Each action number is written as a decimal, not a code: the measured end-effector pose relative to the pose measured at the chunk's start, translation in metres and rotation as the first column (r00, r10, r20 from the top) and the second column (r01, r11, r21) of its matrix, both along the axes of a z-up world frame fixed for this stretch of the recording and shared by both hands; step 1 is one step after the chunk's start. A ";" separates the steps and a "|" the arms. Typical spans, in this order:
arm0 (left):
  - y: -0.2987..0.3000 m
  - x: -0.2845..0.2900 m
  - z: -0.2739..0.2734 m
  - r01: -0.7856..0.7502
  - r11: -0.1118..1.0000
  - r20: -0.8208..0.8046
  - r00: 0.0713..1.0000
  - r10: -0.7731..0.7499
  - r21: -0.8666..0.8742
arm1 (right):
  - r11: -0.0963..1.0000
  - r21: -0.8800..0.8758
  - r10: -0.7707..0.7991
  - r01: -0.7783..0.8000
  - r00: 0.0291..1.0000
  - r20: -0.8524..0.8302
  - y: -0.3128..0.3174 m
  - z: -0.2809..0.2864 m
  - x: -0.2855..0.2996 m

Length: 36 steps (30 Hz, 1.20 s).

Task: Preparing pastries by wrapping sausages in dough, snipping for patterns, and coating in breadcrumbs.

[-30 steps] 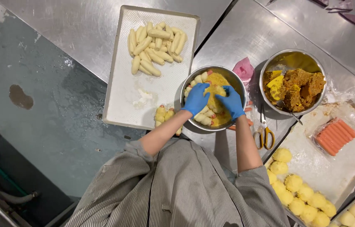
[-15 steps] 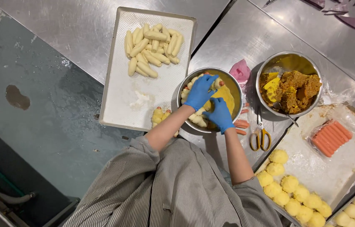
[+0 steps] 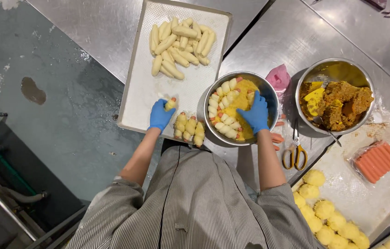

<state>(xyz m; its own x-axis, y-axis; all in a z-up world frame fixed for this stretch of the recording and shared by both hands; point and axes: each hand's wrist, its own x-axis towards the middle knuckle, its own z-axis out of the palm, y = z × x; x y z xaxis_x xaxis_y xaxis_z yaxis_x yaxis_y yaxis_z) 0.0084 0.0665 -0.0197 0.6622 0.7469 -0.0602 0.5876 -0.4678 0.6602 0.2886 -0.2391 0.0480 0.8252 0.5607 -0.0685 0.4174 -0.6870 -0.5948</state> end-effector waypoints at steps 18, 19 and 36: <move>-0.031 0.006 0.052 -0.060 0.997 -0.170 0.983 0.067 0.051 | 0.998 -0.054 -0.010 0.015 0.996 0.086 0.001 0.006 0.001; -0.038 0.021 0.058 -0.056 0.997 -0.169 0.984 0.064 0.053 | 0.999 -0.051 -0.015 0.019 0.996 0.088 -0.004 -0.014 0.008; -0.179 0.214 0.049 0.525 0.849 0.217 0.837 -0.503 -0.057 | 0.692 0.481 0.102 0.539 0.587 -0.803 -0.045 -0.122 0.035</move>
